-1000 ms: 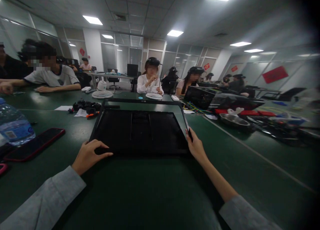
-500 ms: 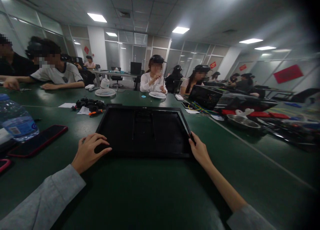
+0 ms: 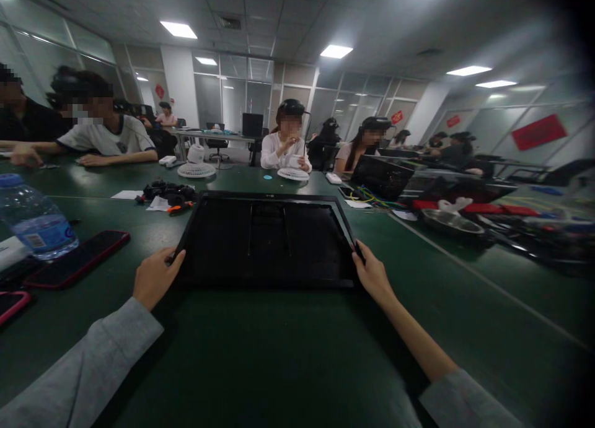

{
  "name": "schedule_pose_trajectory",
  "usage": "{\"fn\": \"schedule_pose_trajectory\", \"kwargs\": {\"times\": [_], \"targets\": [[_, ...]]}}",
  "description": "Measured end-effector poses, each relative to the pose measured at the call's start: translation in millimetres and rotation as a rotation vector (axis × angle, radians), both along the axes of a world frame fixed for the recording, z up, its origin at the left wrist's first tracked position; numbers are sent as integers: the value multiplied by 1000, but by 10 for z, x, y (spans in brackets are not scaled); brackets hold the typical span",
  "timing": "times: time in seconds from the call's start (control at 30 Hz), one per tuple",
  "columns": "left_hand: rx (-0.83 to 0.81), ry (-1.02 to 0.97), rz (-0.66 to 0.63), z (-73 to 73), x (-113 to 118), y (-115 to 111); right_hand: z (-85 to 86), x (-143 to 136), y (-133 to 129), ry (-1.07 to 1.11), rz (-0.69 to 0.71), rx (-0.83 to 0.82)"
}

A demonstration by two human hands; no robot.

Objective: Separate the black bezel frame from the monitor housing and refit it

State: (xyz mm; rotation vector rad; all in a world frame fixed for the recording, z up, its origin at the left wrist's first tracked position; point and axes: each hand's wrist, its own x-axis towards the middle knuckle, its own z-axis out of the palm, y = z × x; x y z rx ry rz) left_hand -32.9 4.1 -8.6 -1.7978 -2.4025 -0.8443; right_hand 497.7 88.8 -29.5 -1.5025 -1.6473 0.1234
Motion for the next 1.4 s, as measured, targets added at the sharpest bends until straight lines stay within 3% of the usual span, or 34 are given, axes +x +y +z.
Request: {"fn": "schedule_pose_trajectory", "kwargs": {"times": [0.33, 0.8, 1.1, 1.17, 1.27, 1.33, 1.4], "targets": [[-57, -40, 60, 9, 0, -20, -34, 19, 14, 1, 16, -70], [-109, 25, 12, -7, -54, 10, -63, 43, 48, -50, 8, -104], [-124, -44, -14, -34, -67, 57, -47, -6, 53, 102, 30, -86], [-128, -112, -14, -58, -130, 85, 2, 25, 30, 218, 97, -148], [-113, -239, -29, -114, -254, 136, 121, 74, -65, 413, 225, -367], [-85, -300, -52, -143, -314, 158, 200, 79, -135, 474, 255, -492], [-72, -346, -70, -146, -330, 161, 253, 51, -168, 484, 228, -495]]}}
